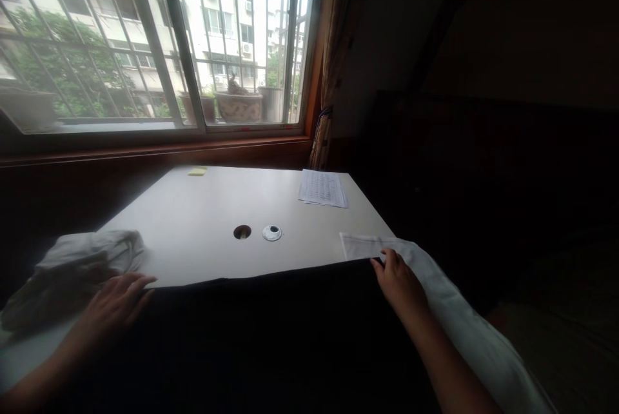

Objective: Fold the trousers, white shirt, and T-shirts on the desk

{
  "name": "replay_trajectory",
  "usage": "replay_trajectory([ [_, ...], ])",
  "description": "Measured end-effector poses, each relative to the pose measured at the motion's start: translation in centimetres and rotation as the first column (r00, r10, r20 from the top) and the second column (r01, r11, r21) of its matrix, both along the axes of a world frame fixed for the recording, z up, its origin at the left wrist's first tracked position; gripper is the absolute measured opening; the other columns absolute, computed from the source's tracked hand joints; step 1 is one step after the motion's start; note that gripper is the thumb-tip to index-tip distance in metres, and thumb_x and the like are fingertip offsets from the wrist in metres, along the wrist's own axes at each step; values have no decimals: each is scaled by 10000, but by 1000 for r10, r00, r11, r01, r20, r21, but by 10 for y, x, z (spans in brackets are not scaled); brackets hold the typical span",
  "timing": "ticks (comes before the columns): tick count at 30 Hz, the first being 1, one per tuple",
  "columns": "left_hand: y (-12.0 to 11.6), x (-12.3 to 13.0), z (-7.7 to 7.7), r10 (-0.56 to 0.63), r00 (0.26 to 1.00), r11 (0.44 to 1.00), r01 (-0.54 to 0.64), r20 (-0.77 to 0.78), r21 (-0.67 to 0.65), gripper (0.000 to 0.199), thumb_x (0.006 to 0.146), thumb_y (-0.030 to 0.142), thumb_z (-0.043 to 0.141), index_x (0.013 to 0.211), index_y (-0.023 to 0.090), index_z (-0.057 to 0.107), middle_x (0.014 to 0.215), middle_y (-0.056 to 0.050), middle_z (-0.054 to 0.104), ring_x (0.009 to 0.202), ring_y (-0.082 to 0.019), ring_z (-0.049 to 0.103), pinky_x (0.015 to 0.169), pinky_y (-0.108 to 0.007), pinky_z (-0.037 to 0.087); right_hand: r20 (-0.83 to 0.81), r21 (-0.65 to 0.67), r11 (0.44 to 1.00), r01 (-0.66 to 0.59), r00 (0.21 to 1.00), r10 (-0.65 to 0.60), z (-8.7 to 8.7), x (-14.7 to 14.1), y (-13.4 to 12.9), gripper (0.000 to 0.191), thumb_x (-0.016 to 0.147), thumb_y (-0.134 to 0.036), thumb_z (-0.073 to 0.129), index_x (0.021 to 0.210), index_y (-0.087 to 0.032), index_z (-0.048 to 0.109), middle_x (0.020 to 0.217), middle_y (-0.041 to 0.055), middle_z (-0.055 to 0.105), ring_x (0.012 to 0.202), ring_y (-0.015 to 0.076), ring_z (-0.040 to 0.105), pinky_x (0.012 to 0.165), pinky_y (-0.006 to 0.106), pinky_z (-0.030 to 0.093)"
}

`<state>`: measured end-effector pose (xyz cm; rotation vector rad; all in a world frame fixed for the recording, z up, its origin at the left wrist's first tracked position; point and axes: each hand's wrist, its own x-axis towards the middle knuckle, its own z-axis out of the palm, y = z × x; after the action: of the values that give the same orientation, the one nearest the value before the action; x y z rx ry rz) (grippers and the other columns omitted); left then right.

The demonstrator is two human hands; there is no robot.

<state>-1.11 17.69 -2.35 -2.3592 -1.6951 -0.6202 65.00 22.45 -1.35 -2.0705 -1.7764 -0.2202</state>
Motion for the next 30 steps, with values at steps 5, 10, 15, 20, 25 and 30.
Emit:
replay_trajectory([
  [5, -17, 10, 0, -87, 986, 996, 86, -143, -15, 499, 1037, 426, 465, 1521, 304, 472, 1529, -101, 537, 1431, -337, 469, 1195, -560, 346, -35, -187, 967, 172, 983, -181, 9, -8, -15, 696, 951, -662, 342, 1404, -139, 421, 1239, 236, 685, 1039, 381, 721, 847, 470, 561],
  [10, -46, -14, -27, -31, 985, 991, 8, -171, -135, 646, 1018, 510, 520, 1611, 373, 305, 1655, -53, 382, 1511, -358, 366, 1207, -576, 341, -112, -279, 945, 172, 971, -210, -1, 4, -38, 616, 936, -668, 330, 1226, -182, 573, 1115, 199, 740, 971, 378, 735, 786, 460, 566],
  [15, -64, -38, -26, -8, 989, 975, -25, -146, -220, 639, 1035, 513, 483, 1616, 361, 265, 1669, -39, 320, 1537, -329, 305, 1211, -562, 342, -136, -205, 966, 155, 973, -185, -13, 13, -46, 570, 912, -687, 338, 1078, -216, 613, 1032, 173, 751, 919, 386, 731, 746, 471, 559],
  [20, -78, -54, -20, 132, 981, 947, -166, -139, -274, 553, 1062, 491, 392, 1593, 350, 325, 1656, -42, 339, 1523, -336, 336, 1186, -609, 353, -143, -222, 960, 168, 969, -202, -16, 15, -41, 537, 902, -694, 325, 1050, -251, 590, 1018, 207, 742, 884, 428, 719, 729, 526, 533],
  [25, -97, -80, -11, 189, 982, 930, -175, 12, -323, 505, 1056, 455, 410, 1543, 324, 441, 1603, -48, 445, 1499, -311, 393, 1184, -577, 384, -203, -214, 958, 188, 951, -232, -22, 23, -35, 531, 857, -713, 364, 1104, -313, 610, 988, 260, 729, 873, 483, 693, 773, 593, 490],
  [30, -109, -78, 7, 265, 921, 920, -154, 284, -360, 521, 1029, 520, 468, 1492, 291, 531, 1556, -77, 532, 1436, -308, 495, 1117, -510, 493, -218, -287, 930, 231, 929, -298, -21, 29, -32, 580, 823, -799, 369, 1074, -328, 596, 930, 263, 716, 823, 474, 686, 775, 579, 493],
])
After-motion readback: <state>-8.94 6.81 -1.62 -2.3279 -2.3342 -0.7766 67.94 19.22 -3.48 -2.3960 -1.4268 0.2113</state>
